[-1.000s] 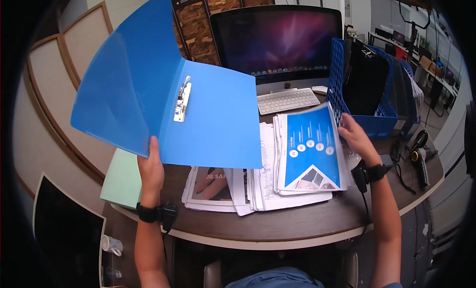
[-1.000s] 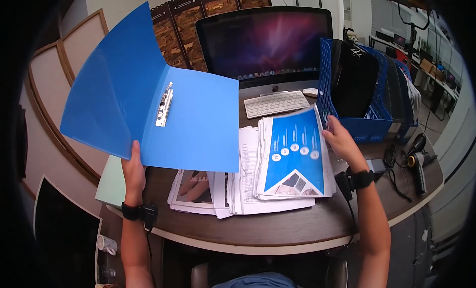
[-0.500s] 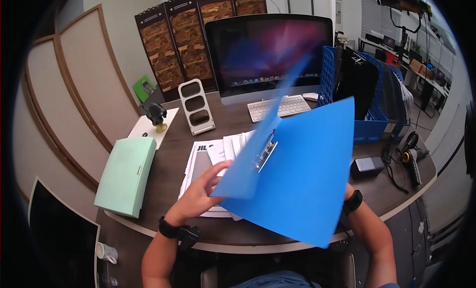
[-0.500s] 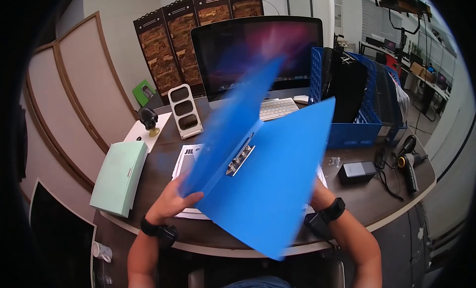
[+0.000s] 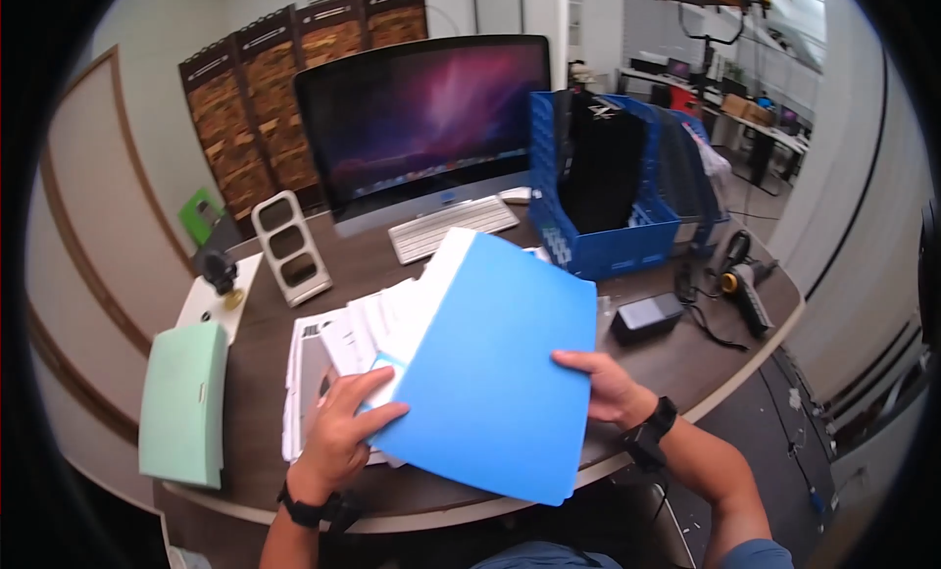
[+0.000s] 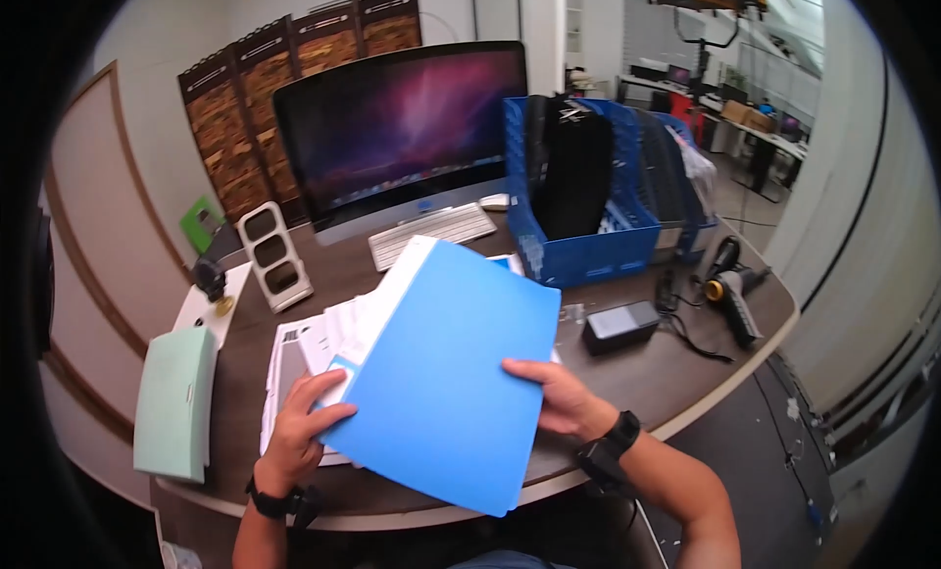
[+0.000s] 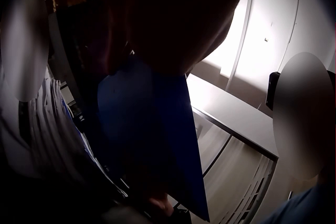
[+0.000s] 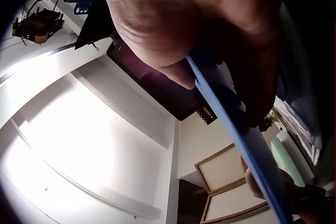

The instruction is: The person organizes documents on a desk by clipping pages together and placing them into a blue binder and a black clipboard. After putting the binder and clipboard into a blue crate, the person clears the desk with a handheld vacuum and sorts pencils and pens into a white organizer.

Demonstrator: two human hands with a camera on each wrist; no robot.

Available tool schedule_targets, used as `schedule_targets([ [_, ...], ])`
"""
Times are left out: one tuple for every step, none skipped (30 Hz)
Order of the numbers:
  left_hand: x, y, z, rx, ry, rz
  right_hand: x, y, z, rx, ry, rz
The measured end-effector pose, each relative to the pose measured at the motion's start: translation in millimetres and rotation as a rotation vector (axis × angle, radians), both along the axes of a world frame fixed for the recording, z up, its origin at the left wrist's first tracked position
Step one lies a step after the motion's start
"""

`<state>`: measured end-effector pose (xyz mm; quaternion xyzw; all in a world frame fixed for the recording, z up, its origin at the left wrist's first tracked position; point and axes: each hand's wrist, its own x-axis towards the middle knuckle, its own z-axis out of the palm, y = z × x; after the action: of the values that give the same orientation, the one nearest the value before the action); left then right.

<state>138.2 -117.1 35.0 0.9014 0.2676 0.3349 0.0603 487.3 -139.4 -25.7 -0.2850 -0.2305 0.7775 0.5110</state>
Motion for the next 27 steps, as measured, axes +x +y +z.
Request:
schedule_targets([
  [2.3,0.5,0.6,0.01,-0.002,-0.023,2.5,-5.9,9.3,0.029,-0.039,0.006],
  [3.6,0.7,-1.9,-0.026,0.001,-0.042,7.9,-10.4,13.1,0.089,-0.106,-0.052],
  [5.1,1.6,-3.3,-0.063,0.005,-0.058,12.6,-14.3,16.5,0.148,-0.174,-0.107],
  [10.4,-0.1,-1.3,-0.066,-0.002,-0.068,22.5,-21.7,26.7,0.199,-0.219,-0.158],
  [17.2,-4.1,1.2,-0.185,-0.054,-0.119,35.7,-30.8,41.1,0.247,-0.266,-0.205],
  [21.6,-5.7,0.5,-0.306,-0.106,-0.168,48.3,-39.4,53.7,0.263,-0.33,-0.321],
  [23.0,-3.6,-3.8,-0.312,-0.116,-0.174,56.0,-53.2,75.8,0.343,-0.463,-0.475],
  [24.6,-0.2,-8.8,-0.376,-0.172,-0.19,71.5,-63.2,89.3,0.41,-0.563,-0.647],
  [27.1,3.2,-13.6,-0.439,-0.231,-0.207,96.0,-72.4,96.8,0.502,-0.704,-0.855],
  [30.7,6.9,-16.1,-0.424,-0.266,-0.213,106.0,-78.3,113.3,0.636,-0.65,-0.995],
  [33.1,9.8,-19.2,-0.427,-0.277,-0.221,109.7,-81.4,134.3,0.75,-0.646,-1.136],
  [34.7,12.8,-21.8,-0.434,-0.285,-0.209,128.4,-81.4,146.8,0.831,-0.62,-1.216],
  [36.2,15.4,-23.8,-0.44,-0.288,-0.197,147.1,-77.4,158.4,0.89,-0.652,-1.321],
  [37.5,16.4,-26.5,-0.45,-0.306,-0.192,163.3,-69.8,168.3,0.948,-0.679,-1.428],
  [37.8,17.9,-27.9,-0.447,-0.304,-0.198,175.6,-59.5,177.0,0.95,-0.679,-1.435],
  [37.0,19.5,-28.7,-0.449,-0.303,-0.191,187.1,-46.9,183.6,0.895,-0.84,-1.526],
  [35.6,20.7,-30.2,-0.45,-0.301,-0.181,197.0,-31.9,187.7,0.831,-1.0,-1.61],
  [34.4,22.4,-33.8,-0.443,-0.296,-0.181,207.3,-12.4,186.7,0.897,-1.121,-1.619],
  [33.5,25.1,-39.1,-0.479,-0.343,-0.166,217.5,8.0,183.0,0.963,-1.242,-1.627],
  [33.3,27.1,-43.1,-0.512,-0.388,-0.155,218.4,28.5,180.3,0.952,-1.241,-1.656],
  [33.3,28.1,-46.0,-0.501,-0.38,-0.161,216.3,47.9,177.0,0.94,-1.24,-1.688],
  [32.8,28.3,-48.7,-0.506,-0.371,-0.148,219.0,62.0,171.4,0.895,-1.254,-1.609],
  [31.9,29.2,-51.0,-0.509,-0.363,-0.132,223.7,76.1,164.8,0.853,-1.264,-1.529],
  [32.7,29.5,-52.7,-0.495,-0.351,-0.137,230.4,91.3,155.4,0.819,-1.32,-1.507],
  [33.1,29.5,-52.6,-0.484,-0.342,-0.138,235.1,104.2,146.0,0.783,-1.377,-1.484],
  [33.6,28.9,-53.1,-0.495,-0.341,-0.132,240.0,114.5,136.1,0.782,-1.368,-1.491],
  [33.7,28.9,-53.7,-0.508,-0.341,-0.126,242.1,122.2,126.5,0.749,-1.433,-1.456],
])
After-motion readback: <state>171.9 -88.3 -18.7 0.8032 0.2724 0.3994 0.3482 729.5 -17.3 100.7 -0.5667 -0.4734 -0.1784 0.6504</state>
